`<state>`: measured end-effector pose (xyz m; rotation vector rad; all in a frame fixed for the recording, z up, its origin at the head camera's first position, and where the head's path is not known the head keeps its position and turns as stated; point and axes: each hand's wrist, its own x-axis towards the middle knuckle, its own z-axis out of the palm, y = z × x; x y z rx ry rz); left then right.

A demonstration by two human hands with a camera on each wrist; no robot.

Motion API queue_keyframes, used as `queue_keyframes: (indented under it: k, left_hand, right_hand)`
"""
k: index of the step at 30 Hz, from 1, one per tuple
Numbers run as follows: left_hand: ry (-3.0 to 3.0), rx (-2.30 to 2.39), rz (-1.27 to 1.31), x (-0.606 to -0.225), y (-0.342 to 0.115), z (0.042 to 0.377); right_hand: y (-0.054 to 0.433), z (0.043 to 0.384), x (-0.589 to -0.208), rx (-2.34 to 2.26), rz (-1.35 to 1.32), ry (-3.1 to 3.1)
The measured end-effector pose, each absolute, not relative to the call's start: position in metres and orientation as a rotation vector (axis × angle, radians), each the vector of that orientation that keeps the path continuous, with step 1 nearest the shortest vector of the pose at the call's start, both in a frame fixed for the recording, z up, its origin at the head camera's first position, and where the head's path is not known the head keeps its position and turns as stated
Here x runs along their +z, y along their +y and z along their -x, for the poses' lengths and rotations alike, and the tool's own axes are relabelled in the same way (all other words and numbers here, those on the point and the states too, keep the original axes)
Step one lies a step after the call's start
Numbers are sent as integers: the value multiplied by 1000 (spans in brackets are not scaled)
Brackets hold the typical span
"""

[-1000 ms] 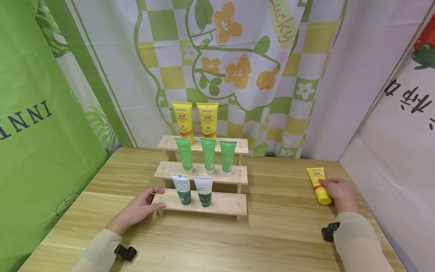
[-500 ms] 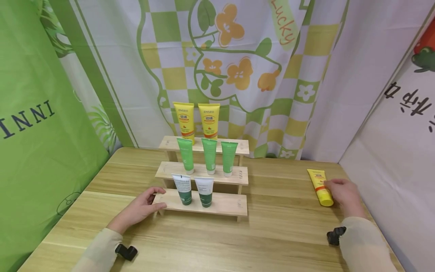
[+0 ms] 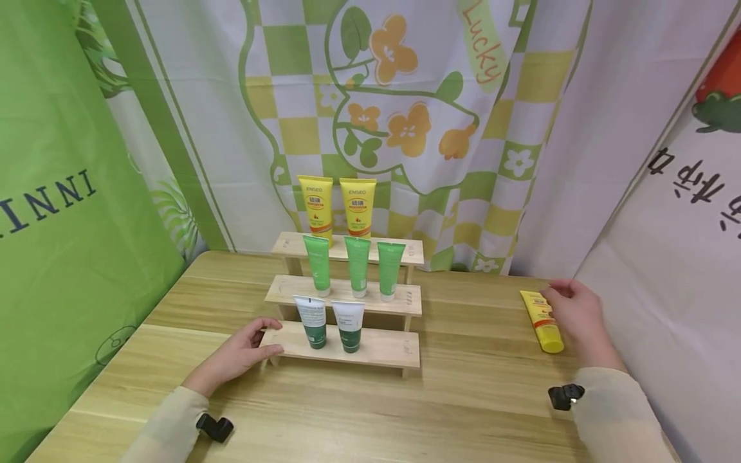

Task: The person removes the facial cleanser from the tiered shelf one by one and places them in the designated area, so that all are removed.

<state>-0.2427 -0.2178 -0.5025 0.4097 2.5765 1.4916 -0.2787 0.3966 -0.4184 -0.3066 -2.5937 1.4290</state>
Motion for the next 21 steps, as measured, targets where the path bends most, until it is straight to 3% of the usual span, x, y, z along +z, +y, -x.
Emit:
queue_keyframes:
  k: [8, 21]
  left_hand:
    - [2521, 1545, -453, -501, -217, 241]
    - [2567, 1507, -420, -503, -218, 242]
  right_hand:
    - [340, 277, -389, 1518, 6, -2473]
    - [282, 285, -365, 1556, -229, -2363]
